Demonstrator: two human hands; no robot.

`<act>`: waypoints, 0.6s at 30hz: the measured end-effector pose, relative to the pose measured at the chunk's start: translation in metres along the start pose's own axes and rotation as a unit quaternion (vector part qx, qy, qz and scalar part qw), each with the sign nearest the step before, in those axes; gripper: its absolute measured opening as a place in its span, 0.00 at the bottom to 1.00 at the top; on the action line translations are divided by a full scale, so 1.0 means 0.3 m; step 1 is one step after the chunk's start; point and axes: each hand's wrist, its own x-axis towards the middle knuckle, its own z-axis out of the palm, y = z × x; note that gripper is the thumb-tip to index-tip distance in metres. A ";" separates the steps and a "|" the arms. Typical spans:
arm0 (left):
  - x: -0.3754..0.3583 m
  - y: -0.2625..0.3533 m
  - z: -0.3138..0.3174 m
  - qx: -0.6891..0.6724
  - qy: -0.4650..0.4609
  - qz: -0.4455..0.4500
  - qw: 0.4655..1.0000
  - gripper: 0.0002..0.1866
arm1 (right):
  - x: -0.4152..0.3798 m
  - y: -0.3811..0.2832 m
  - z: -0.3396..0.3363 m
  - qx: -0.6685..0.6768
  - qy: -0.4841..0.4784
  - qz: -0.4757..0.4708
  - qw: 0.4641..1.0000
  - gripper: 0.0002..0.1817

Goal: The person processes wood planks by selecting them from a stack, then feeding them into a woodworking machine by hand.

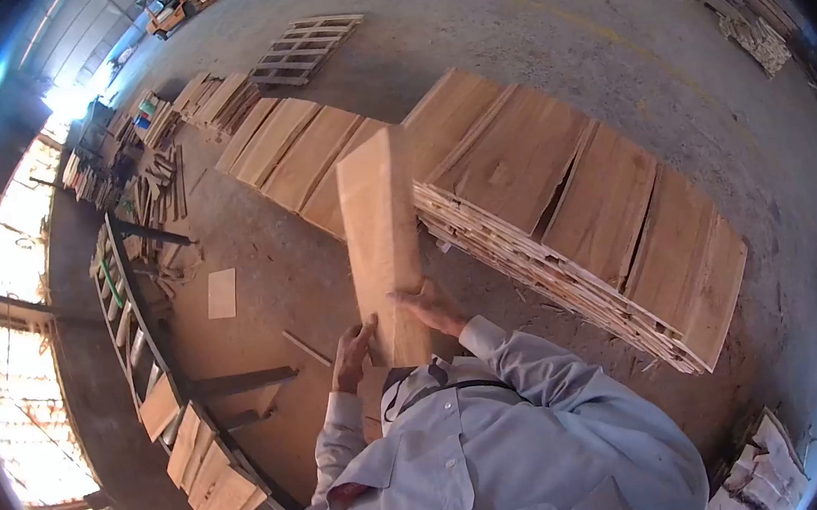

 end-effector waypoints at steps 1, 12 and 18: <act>0.082 0.017 0.014 0.024 -0.013 -0.013 1.000 0.32 | 0.028 -0.001 -0.038 -0.018 0.020 0.002 1.000 0.22; 0.751 0.310 0.174 -0.024 -0.044 -0.022 0.999 0.38 | 0.518 0.043 -0.340 -0.011 0.173 -0.057 0.983 0.20; 1.176 0.531 0.168 0.026 -0.064 0.038 0.997 0.40 | 0.956 0.170 -0.526 -0.083 0.222 -0.111 0.965 0.27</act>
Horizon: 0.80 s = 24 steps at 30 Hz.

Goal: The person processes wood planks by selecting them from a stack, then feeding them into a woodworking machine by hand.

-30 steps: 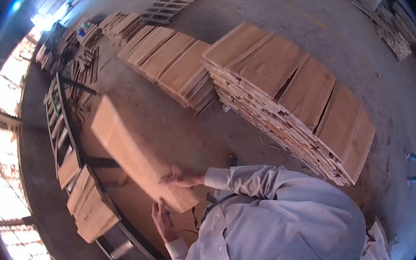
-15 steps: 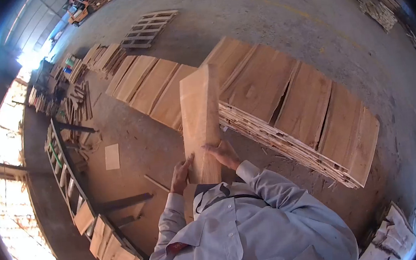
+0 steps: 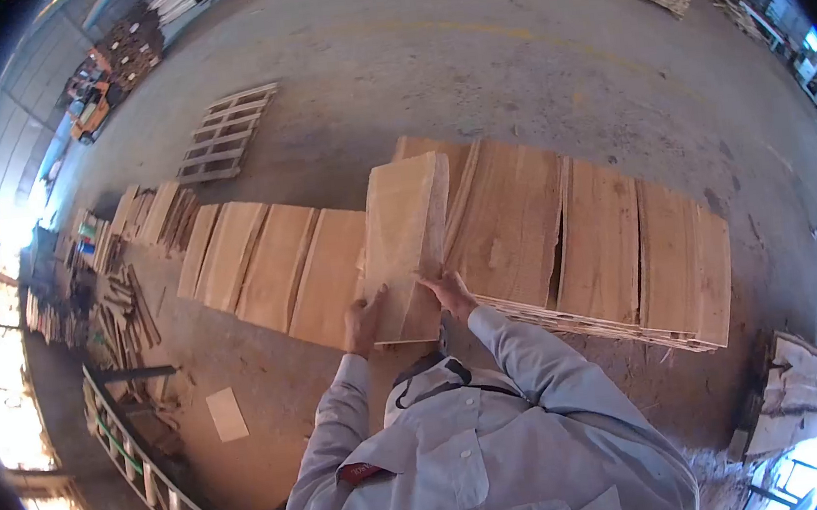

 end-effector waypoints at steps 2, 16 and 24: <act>0.229 -0.013 -0.022 0.095 0.009 -0.013 0.995 0.40 | 0.083 -0.066 0.008 0.077 0.046 0.071 0.993 0.29; 0.721 -0.043 0.112 0.139 -0.050 0.097 0.984 0.43 | -0.233 0.025 -0.255 0.131 0.247 0.101 0.955 0.18; 0.668 0.102 0.050 0.379 -0.051 0.101 0.919 0.43 | -0.578 0.138 -0.310 0.146 0.423 0.150 0.882 0.11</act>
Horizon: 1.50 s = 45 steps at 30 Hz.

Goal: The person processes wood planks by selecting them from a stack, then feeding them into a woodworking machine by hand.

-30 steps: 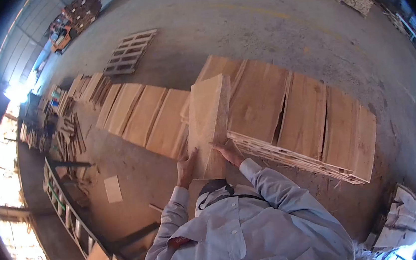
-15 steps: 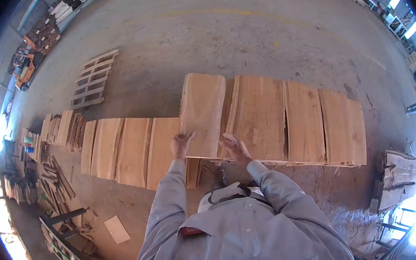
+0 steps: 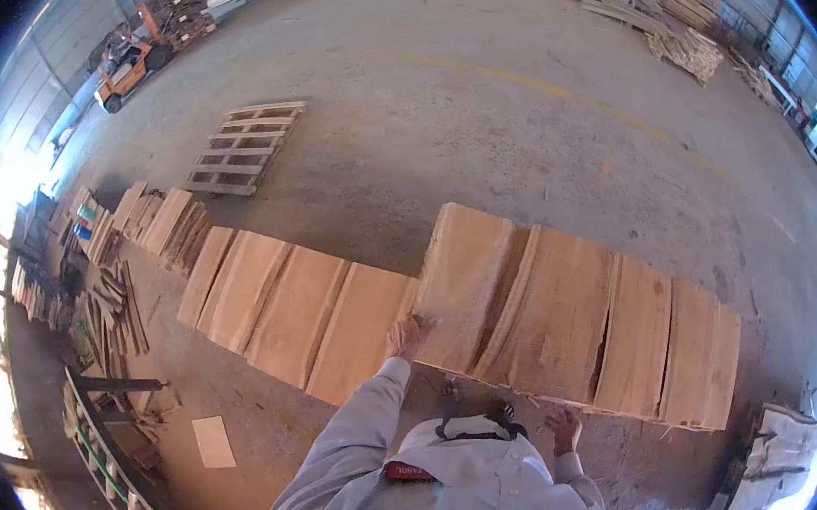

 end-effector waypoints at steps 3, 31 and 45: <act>0.046 -0.047 0.055 0.031 0.006 0.051 0.998 0.45 | 0.031 0.106 -0.095 0.030 -0.002 0.043 0.999 0.10; 0.299 -0.035 0.199 -0.248 -0.101 0.099 0.958 0.61 | -0.164 0.491 -0.474 -0.744 -0.174 0.116 0.635 0.18; -0.491 -0.029 0.281 -0.040 0.081 0.403 0.911 0.20 | -0.836 0.514 -0.575 0.052 0.292 0.018 0.955 0.13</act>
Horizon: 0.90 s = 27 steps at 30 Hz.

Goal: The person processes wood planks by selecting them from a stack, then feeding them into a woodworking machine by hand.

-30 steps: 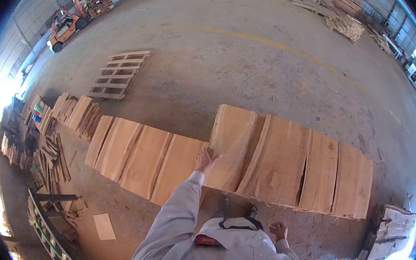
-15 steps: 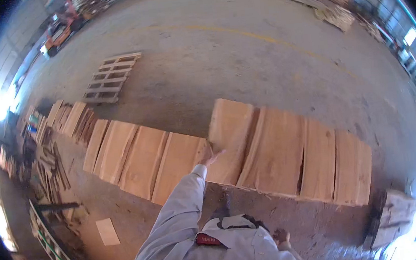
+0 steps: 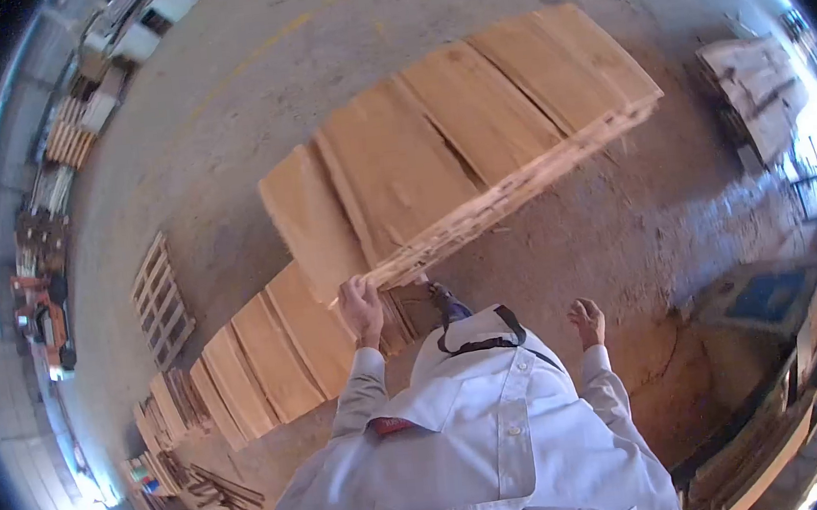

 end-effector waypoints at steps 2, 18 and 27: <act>-0.093 0.177 0.041 -0.040 -0.074 0.062 0.995 0.14 | -0.113 0.124 -0.202 0.008 0.047 -0.002 0.999 0.13; -0.602 1.020 0.472 -0.081 -0.507 0.388 0.765 0.13 | -1.079 -0.046 -1.064 0.042 0.664 -0.084 0.742 0.13; -0.574 1.298 0.552 -0.043 -0.512 0.469 0.719 0.12 | -1.393 -0.039 -1.811 0.568 0.579 -0.282 0.512 0.42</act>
